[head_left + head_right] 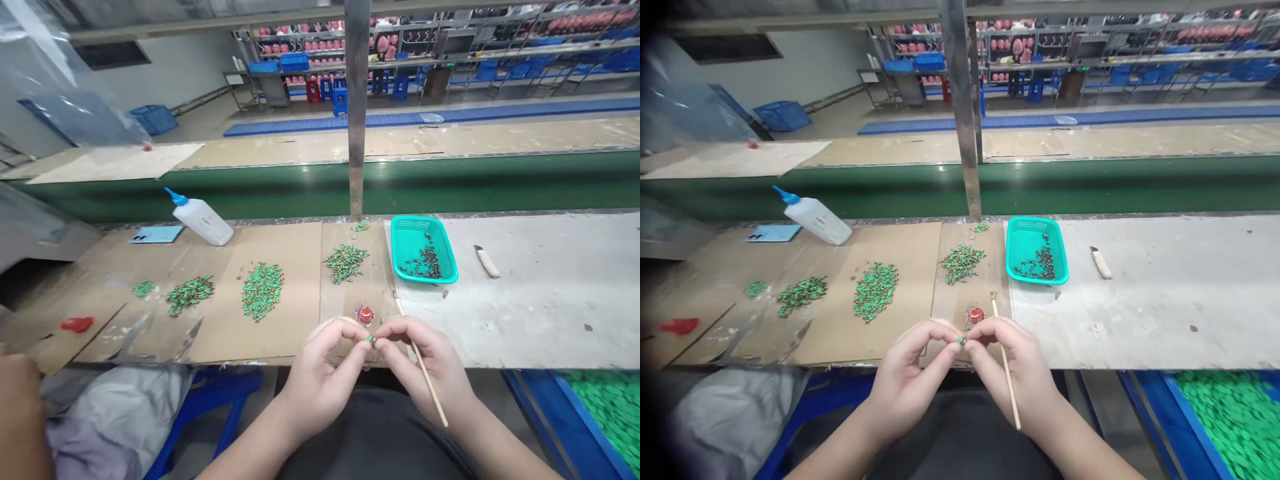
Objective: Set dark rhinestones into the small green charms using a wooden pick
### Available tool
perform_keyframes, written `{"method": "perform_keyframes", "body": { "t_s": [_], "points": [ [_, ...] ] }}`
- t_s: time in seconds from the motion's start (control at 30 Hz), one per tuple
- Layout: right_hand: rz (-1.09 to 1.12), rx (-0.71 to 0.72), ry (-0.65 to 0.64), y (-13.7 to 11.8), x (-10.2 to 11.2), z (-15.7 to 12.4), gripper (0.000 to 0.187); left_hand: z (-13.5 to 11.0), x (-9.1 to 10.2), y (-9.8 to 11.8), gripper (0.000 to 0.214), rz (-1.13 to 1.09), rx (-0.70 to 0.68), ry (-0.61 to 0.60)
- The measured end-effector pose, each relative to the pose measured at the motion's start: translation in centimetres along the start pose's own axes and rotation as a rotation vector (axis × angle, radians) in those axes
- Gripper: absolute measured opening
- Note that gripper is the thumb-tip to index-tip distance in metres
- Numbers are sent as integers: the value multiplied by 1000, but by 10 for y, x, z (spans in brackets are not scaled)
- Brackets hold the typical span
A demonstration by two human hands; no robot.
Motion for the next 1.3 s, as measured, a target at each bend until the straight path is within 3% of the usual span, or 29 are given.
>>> {"method": "perform_keyframes", "body": {
  "t_s": [0.17, 0.27, 0.33, 0.4, 0.53, 0.6, 0.67, 0.8, 0.9, 1.03, 1.13, 1.2, 1.3],
  "points": [
    [-99, -131, 71, 38, 26, 7, 18, 68, 4, -66, 12, 304, 63, 60],
    [-111, -229, 17, 58, 29, -2, 28, 103, 5, -105, 31, 477, 122, 43],
    [-81, -291, 7, 71, 32, -13, 35, 114, 15, -120, 35, 568, 159, 31],
    [-13, -332, 29, 84, 37, -22, 44, 115, 39, -130, 36, 650, 207, 29],
    [15, -223, 57, 98, 52, -21, 65, 104, 116, -147, 37, 808, 336, 27],
    [-31, -198, 62, 101, 59, -16, 66, 99, 146, -155, 36, 856, 380, -21],
    [-57, -261, 72, 106, 63, -12, 56, 96, 162, -163, 36, 882, 402, -74],
    [13, -420, 63, 111, 58, -11, 43, 96, 165, -173, 35, 881, 412, -123],
    [89, -418, 97, 107, 53, -7, 40, 98, 163, -172, 36, 834, 408, -101],
    [215, -343, 115, 103, 42, 5, 35, 95, 170, -153, 26, 704, 403, 24],
    [318, -397, 98, 114, 26, 12, 44, 80, 171, -134, 19, 534, 423, 160],
    [345, -449, 83, 124, 14, 14, 48, 65, 160, -126, 25, 369, 454, 223],
    [381, -510, 63, 138, -4, 15, 53, 43, 124, -123, 39, 75, 518, 218]
  ]
}}
Point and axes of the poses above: each hand's wrist, its own z-axis towards the middle knuckle, its own x-axis out of the back of the hand, y = z × x, the point moved 8 cm from there along z, towards the middle knuckle, and after that the axes turned 8 degrees about -z, right-handed, at the moved point
